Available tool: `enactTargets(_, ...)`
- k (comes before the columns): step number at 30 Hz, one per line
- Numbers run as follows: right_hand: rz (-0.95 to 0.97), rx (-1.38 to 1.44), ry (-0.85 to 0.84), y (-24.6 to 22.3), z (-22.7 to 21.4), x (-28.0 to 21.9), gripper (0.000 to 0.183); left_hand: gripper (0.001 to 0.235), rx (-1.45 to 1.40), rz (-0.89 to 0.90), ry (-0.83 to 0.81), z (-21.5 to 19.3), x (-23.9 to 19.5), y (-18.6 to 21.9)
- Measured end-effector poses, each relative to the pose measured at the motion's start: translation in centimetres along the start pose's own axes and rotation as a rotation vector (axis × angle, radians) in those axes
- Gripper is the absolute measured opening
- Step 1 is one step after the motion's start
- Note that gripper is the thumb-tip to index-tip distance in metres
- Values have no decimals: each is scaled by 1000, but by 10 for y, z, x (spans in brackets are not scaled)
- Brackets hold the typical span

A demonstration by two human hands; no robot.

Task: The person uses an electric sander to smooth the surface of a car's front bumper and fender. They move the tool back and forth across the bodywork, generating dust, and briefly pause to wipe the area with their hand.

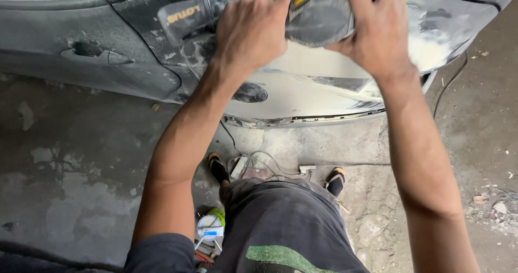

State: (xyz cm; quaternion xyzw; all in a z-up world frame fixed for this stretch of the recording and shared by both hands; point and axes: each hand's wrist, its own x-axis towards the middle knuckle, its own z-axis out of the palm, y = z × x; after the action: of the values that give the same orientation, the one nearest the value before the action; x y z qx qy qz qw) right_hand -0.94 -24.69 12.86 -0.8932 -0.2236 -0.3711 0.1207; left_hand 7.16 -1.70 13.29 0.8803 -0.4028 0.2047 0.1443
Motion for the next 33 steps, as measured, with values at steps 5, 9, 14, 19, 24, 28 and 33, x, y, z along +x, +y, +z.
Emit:
enactTargets(5,-36,-34,5,-3,8,-16,76,32,-13,-8,-45,6,-8,-2)
enactTargets(9,32,-1,-92,-15,25,-51,75,33,-126,-65,-234,33,-45,0)
enactTargets(14,39,23,-122,-42,35,-78,76,33,-262,-127,-338,63,-90,6)
enactTargets(19,55,29,-155,-50,34,-93,78,35,-198,-114,-296,73,-105,16)
enactTargets(24,90,11,-75,-23,28,-82,75,27,-82,18,-68,72,-67,14)
enactTargets(28,63,-11,-11,1,19,-51,76,27,-12,21,-106,42,-19,8)
enactTargets(33,51,-19,49,9,-5,-20,70,28,48,98,-2,24,15,11)
